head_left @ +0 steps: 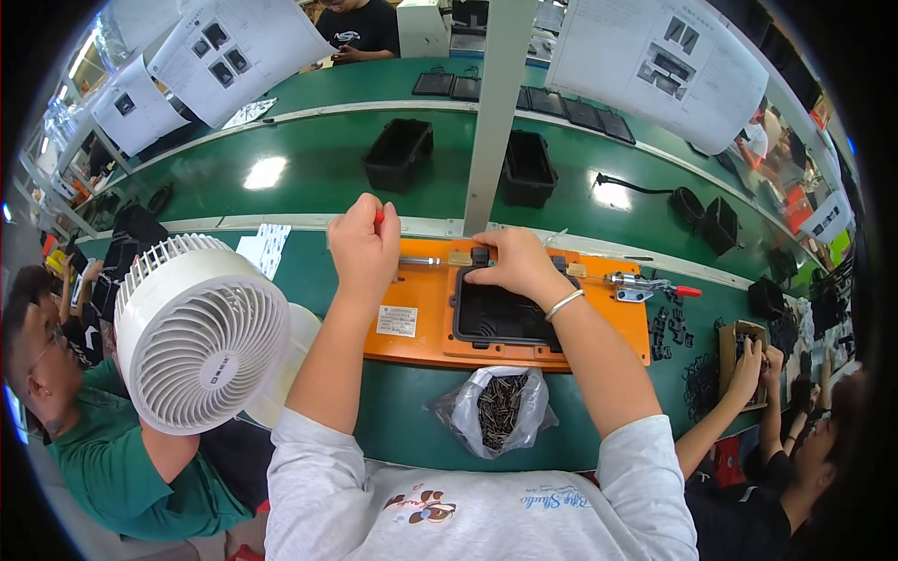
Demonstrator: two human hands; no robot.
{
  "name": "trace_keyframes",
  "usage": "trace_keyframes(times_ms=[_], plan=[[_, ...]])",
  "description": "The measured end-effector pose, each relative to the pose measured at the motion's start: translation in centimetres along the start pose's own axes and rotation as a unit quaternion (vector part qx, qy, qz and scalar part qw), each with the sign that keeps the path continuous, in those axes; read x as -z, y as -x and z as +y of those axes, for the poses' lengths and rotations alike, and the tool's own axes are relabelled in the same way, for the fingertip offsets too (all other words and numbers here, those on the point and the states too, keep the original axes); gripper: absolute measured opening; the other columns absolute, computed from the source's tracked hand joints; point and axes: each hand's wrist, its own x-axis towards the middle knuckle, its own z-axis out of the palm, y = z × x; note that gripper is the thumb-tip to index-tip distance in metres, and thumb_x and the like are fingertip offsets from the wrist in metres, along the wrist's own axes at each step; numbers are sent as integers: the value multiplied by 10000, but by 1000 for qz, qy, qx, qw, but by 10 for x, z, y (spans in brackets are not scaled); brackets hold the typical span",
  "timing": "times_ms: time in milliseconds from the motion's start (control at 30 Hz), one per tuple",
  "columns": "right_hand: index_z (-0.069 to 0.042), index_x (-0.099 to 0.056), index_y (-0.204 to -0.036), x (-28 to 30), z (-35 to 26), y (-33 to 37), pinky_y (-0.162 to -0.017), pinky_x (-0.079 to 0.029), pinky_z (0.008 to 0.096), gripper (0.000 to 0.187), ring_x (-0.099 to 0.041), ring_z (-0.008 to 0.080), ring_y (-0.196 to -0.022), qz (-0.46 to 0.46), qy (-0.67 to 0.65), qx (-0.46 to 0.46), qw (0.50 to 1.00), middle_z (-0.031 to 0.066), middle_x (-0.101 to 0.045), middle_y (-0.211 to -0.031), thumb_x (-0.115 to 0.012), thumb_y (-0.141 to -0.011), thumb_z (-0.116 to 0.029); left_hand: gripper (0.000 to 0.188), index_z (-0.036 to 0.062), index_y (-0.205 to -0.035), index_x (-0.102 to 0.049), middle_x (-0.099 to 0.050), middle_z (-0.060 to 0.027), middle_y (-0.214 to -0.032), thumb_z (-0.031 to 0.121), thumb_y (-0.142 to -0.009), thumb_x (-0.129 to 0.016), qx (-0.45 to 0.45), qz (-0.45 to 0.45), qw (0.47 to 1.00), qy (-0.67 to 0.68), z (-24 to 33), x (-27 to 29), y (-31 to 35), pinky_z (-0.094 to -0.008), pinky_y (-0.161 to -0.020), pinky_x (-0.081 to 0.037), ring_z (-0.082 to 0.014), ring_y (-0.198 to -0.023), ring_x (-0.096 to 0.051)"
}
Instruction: Assembling components into black plastic housings using a manual workbench fixture with toggle clamps on an assembly line.
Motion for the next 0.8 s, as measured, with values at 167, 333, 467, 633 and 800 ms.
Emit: trace_keyframes(times_ms=[167,333,467,633,800], plan=[[-4,-671,-1071,-1,3,0,-798,-511,335,562,-655,297,-847,0,-1,2,1000,178,-683,-928,-818,-619,-304,223,57,-681,-450,-462,-80,-554,70,-826,-620,-29,-13,999,-14,-3,2,-1,-359,-589,-385,-257,-505,-467],[-3,-665,-1058,-13,16,1,-798,-514,337,479,-650,289,-844,31,-29,38,998,170,-676,-930,-797,-673,-257,209,44,-695,-469,-464,-87,-549,78,-836,-619,5,6,999,41,-6,1,0,-343,-559,-389,-243,-490,-464],[-3,-663,-925,-14,19,-6,-760,-515,331,266,-642,258,-815,80,-90,77,990,138,-668,-881,-759,-733,-160,187,38,-710,-482,-475,-99,-550,70,-840,-614,22,7,997,70,-3,5,-1,-326,-499,-375,-236,-476,-475],[5,-657,-814,6,9,-30,-669,-518,324,173,-650,243,-716,-83,-117,-44,989,118,-665,-764,-768,-696,-55,197,33,-760,-463,-416,-40,-577,99,-884,-602,16,-9,997,79,-8,3,-2,-266,-488,-327,-107,-531,-361],[1,-670,-782,9,7,-38,-658,-515,328,189,-649,233,-716,-114,-145,-83,979,124,-673,-764,-798,-657,-60,203,34,-739,-485,-472,-52,-569,116,-884,-601,78,21,988,130,-16,7,-4,-283,-465,-351,-137,-485,-436]])
